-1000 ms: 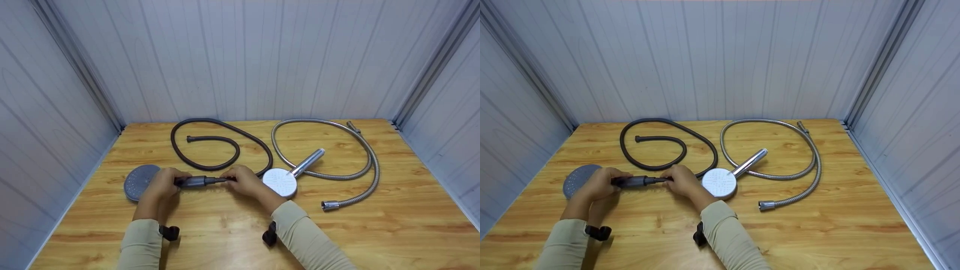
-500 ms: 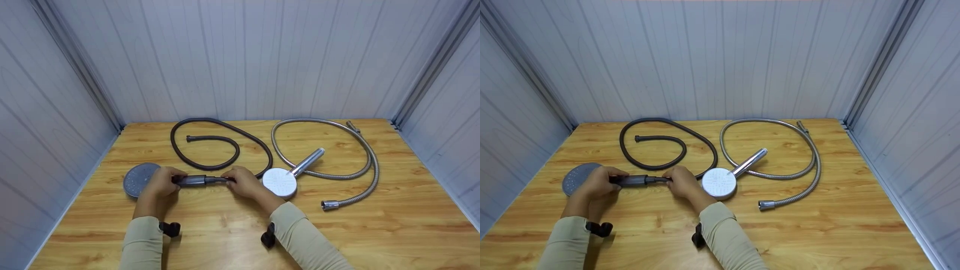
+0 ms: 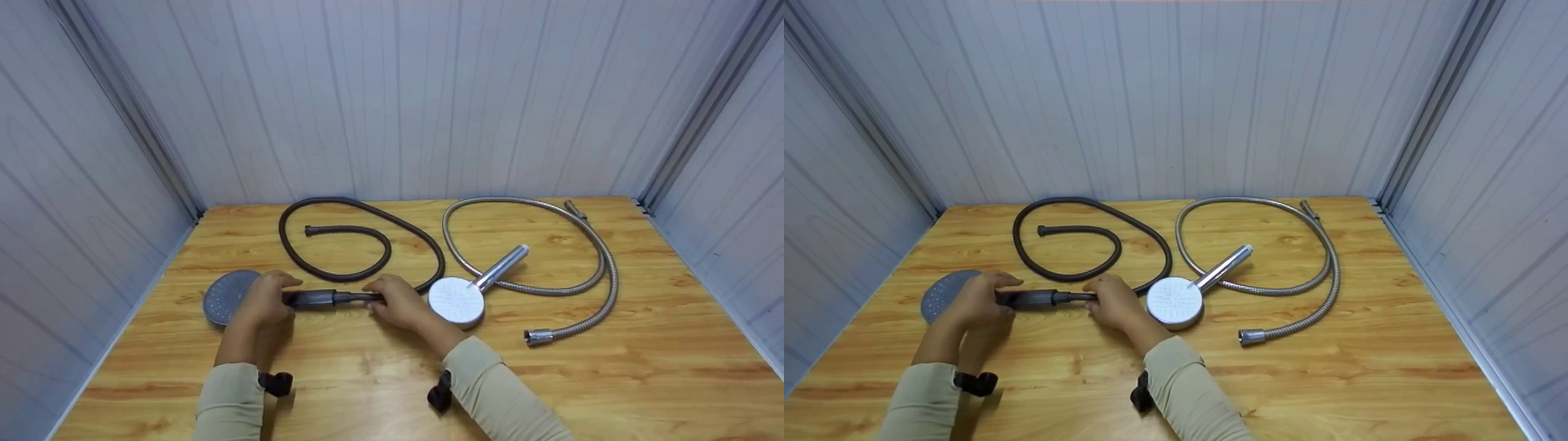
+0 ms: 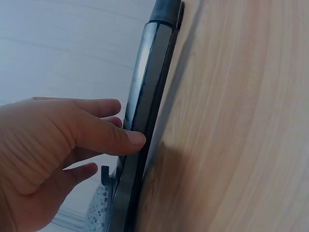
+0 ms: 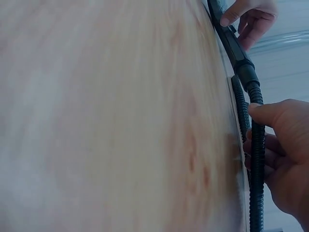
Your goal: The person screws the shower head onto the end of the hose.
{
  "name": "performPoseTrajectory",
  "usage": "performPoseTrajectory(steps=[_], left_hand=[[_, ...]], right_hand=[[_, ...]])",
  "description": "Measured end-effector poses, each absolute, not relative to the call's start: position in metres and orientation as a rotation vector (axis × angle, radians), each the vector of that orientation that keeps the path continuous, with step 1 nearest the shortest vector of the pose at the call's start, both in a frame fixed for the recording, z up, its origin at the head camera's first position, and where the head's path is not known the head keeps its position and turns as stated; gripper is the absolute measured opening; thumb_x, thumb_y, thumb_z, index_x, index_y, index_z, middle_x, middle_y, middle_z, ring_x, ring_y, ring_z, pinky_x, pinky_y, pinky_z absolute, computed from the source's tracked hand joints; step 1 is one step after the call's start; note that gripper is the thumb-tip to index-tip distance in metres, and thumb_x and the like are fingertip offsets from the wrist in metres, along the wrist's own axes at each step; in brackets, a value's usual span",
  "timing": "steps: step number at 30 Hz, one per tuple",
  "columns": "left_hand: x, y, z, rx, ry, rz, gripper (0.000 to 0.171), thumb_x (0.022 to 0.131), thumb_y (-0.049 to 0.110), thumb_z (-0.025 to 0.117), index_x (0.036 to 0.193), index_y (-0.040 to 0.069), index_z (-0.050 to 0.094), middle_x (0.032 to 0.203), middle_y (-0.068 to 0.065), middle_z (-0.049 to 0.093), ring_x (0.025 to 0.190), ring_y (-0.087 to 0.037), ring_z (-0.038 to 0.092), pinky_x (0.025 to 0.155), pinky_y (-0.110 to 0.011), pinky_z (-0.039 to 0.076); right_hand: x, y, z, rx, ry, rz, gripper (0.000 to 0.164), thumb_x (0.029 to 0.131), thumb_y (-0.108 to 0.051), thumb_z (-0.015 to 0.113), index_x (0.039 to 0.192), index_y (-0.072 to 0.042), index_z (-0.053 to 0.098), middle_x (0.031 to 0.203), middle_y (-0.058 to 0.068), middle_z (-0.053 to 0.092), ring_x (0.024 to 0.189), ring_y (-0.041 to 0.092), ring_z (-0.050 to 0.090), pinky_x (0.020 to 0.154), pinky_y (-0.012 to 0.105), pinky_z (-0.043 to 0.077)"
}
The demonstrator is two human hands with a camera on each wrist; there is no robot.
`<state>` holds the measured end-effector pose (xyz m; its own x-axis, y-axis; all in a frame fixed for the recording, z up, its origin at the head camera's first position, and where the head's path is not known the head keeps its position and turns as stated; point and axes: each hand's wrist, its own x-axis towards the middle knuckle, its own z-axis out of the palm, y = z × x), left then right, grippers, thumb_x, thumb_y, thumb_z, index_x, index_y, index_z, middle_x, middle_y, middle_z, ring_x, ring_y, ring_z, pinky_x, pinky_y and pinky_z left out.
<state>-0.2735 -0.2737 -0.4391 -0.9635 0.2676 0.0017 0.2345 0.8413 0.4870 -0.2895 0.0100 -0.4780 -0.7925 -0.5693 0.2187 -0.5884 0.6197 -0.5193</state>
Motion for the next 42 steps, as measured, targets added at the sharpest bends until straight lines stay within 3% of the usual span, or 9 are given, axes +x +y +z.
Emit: performPoseTrajectory(steps=[9,13,27,42], left_hand=[[-0.264,-0.271,-0.431,0.336,2.965,0.832,0.039,0.087,0.005,0.07,0.125,0.0,0.065,0.125,-0.021,0.057,0.116,-0.04,0.053,0.094,-0.055,0.045],[-0.261,-0.269,-0.432,0.303,2.974,0.875,0.038,0.089,0.009,0.069,0.125,-0.001,0.062,0.12,-0.02,0.057,0.112,-0.038,0.054,0.093,-0.053,0.045],[-0.248,-0.255,-0.433,0.343,3.024,0.913,0.04,0.089,0.013,0.071,0.123,-0.001,0.058,0.118,-0.019,0.054,0.111,-0.037,0.053,0.091,-0.051,0.046],[-0.235,-0.234,-0.44,0.517,3.23,1.063,0.028,0.082,0.008,0.078,0.107,0.003,0.066,0.103,-0.011,0.058,0.098,-0.031,0.056,0.086,-0.048,0.046]], right_hand=[[-0.283,0.016,-0.469,0.909,-2.745,1.046,0.035,0.092,-0.018,0.069,0.124,-0.005,0.064,0.118,0.009,0.061,0.104,0.026,0.059,0.088,0.037,0.05],[-0.281,0.021,-0.464,0.894,-2.737,1.09,0.035,0.093,-0.019,0.068,0.124,-0.004,0.064,0.119,0.01,0.061,0.104,0.026,0.06,0.087,0.037,0.05],[-0.267,0.042,-0.452,0.894,-2.688,1.18,0.031,0.091,-0.015,0.069,0.119,-0.002,0.064,0.113,0.015,0.061,0.1,0.032,0.06,0.085,0.039,0.05],[-0.252,0.062,-0.45,0.92,-2.569,1.241,0.025,0.088,-0.007,0.071,0.11,0.004,0.066,0.107,0.013,0.062,0.095,0.031,0.064,0.085,0.039,0.053]])
